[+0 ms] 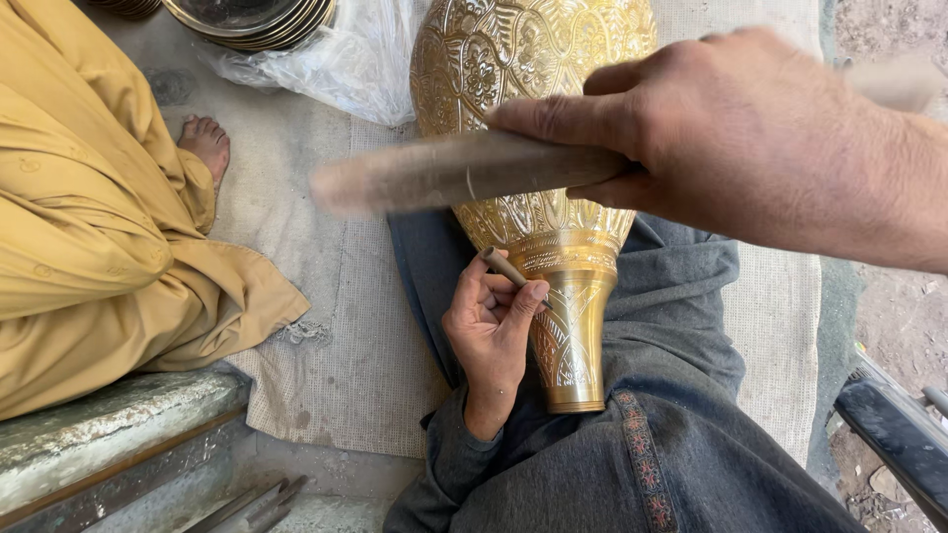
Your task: The person sits on the ground with a large engraved brass vase on their lap and decorates its narrow neck, holding a chisel against the metal and striking it with a wooden mallet to cut decorative patterns, repositioning the chisel repeatedly around the band. At the end they rest a hand on the vase.
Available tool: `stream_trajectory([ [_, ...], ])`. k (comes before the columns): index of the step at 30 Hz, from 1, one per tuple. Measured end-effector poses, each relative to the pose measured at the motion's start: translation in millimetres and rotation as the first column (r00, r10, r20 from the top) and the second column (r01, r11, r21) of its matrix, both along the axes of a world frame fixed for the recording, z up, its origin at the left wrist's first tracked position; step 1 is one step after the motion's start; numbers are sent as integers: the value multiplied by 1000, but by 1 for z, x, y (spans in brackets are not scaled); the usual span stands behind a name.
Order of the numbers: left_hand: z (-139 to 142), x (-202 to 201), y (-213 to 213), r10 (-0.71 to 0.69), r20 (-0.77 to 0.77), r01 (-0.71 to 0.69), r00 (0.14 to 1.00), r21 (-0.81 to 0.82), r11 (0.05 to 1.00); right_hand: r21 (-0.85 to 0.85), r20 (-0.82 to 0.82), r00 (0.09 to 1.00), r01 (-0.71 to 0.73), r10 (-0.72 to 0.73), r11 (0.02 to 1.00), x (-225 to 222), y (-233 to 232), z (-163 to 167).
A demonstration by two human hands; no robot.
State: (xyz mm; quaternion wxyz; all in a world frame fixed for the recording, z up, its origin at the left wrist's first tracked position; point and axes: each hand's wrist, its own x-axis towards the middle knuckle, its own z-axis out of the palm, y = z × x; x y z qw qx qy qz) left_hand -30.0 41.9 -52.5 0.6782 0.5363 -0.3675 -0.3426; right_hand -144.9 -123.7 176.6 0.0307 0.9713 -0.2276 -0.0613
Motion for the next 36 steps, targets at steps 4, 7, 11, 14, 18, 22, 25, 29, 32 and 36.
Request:
stream_trajectory([
  [4,1,1,-2,-32,-20,32,999,5,999,-278,-607,794,-189,-20,942,-15,1,-6],
  [7,3,0,-4,-36,-1,36,999,-33,999,-380,-546,835,-175,-67,908,-23,-7,-9],
  [11,9,0,-7,-39,76,42,996,-34,999,-265,-396,908,29,-136,964,-26,-14,-16],
  [14,14,0,-8,-14,136,15,991,-7,1000,-193,-200,977,32,-71,981,-27,-13,-20],
  [18,20,3,-10,-93,142,83,985,81,993,-289,-486,874,-160,-1,944,-36,-10,-18],
  [22,20,8,-17,-135,179,129,975,47,991,-134,-167,983,52,-74,990,-44,-11,-26],
  [25,20,12,-17,-205,214,189,955,92,978,-90,-431,894,88,-118,992,-60,-8,-37],
  [29,20,14,-23,-259,218,238,941,116,964,44,-39,990,140,-138,989,-91,-11,-62],
  [32,22,16,-26,-312,258,287,914,131,949,143,14,976,215,-219,966,-115,-11,-80],
  [36,27,18,-28,-359,274,333,892,138,933,292,163,863,420,-478,859,-136,0,-93],
])
